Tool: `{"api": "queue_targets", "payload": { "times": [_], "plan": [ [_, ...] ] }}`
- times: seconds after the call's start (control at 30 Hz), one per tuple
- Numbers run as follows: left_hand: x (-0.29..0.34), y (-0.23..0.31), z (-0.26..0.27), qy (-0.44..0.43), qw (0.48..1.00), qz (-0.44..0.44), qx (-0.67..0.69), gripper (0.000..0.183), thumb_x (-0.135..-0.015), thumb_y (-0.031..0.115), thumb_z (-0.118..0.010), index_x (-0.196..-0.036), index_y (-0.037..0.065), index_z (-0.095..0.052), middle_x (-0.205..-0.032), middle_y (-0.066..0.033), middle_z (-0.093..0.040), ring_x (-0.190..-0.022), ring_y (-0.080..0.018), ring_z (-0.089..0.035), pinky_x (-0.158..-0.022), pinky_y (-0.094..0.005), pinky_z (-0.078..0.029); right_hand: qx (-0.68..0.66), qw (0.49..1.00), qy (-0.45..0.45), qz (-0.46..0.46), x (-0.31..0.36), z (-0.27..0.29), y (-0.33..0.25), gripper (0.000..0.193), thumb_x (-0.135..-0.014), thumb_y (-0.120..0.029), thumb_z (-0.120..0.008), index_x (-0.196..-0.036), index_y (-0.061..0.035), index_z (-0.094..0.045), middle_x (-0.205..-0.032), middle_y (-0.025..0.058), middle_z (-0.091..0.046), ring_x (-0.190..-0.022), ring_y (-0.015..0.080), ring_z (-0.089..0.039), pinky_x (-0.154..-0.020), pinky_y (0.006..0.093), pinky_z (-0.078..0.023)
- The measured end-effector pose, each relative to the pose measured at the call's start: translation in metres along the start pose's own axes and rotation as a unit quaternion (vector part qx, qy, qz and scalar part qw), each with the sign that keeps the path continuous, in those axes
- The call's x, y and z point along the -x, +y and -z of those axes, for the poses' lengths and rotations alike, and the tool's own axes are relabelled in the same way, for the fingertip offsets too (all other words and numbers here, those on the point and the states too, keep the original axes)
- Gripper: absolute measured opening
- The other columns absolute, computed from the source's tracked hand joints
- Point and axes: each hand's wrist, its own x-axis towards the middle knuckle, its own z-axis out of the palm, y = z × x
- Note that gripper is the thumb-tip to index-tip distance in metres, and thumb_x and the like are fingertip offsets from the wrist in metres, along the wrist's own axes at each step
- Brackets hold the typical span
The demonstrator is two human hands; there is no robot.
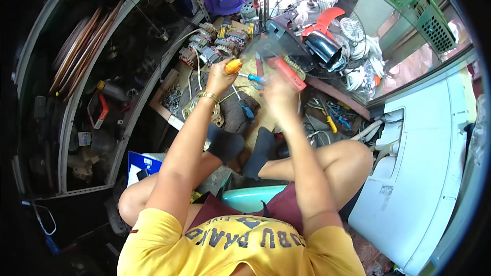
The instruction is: The person uses a hammer and a screwdriver to work on a cylindrical electrical component, likely an alternator or motor. They repeatedly tap the component with the hammer and use the screwdriver to adjust or pry parts. The person then inspects the component and places it into a yellow bag.
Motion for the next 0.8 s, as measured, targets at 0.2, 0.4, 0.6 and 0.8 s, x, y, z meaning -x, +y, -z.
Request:
{"api": "queue_targets", "payload": {
  "times": [0.2, 0.4, 0.6, 0.8],
  "plan": [
    [0.011, -0.009, 0.014, 0.026, 0.999, 0.017, -0.013, 0.027, -0.077, 0.014, -0.076, -0.102, 0.005, -0.071, -0.088, -0.0226, -0.070, -0.083, -0.0408, -0.069, -0.071, -0.0427, -0.055, -0.010, 0.999, -0.030, -0.021, -0.028, -0.067, 0.041, 0.038, -0.098, -0.037, -0.064, -0.107, -0.0015, -0.056, -0.077, 0.0032, -0.057, -0.065, 0.0151, -0.054, -0.059, 0.0319, -0.044],
    [0.043, 0.001, 0.009, 0.036, 0.999, 0.004, 0.012, 0.022, -0.076, 0.018, -0.077, -0.089, 0.005, -0.064, -0.082, -0.0227, -0.068, -0.083, -0.0422, -0.067, -0.072, -0.0497, -0.053, 0.046, 0.996, -0.069, 0.040, -0.037, -0.138, 0.022, 0.055, -0.074, -0.039, -0.088, -0.099, 0.0011, -0.060, -0.088, 0.0151, -0.070, -0.079, 0.0252, -0.068, -0.074, 0.0390, -0.054],
    [0.119, -0.059, 0.062, 0.105, 0.969, 0.028, -0.220, 0.065, -0.074, 0.042, -0.080, -0.124, 0.009, -0.057, -0.134, -0.0217, -0.053, -0.126, -0.0414, -0.049, -0.098, -0.0504, -0.045, 0.061, 0.987, -0.145, 0.027, -0.005, -0.135, 0.016, 0.049, -0.082, -0.027, -0.084, -0.113, 0.0011, -0.060, -0.091, 0.0096, -0.069, -0.083, 0.0181, -0.064, -0.078, 0.0347, -0.053],
    [0.196, -0.097, 0.049, -0.044, 0.959, 0.190, -0.204, 0.056, -0.082, 0.020, -0.074, -0.130, 0.004, -0.051, -0.129, -0.0225, -0.055, -0.113, -0.0442, -0.059, -0.093, -0.0506, -0.051, -0.034, 0.997, -0.069, 0.003, 0.045, -0.103, 0.036, 0.039, -0.082, -0.030, -0.084, -0.099, -0.0011, -0.063, -0.083, 0.0077, -0.067, -0.073, 0.0194, -0.064, -0.069, 0.0364, -0.052]
  ]
}}
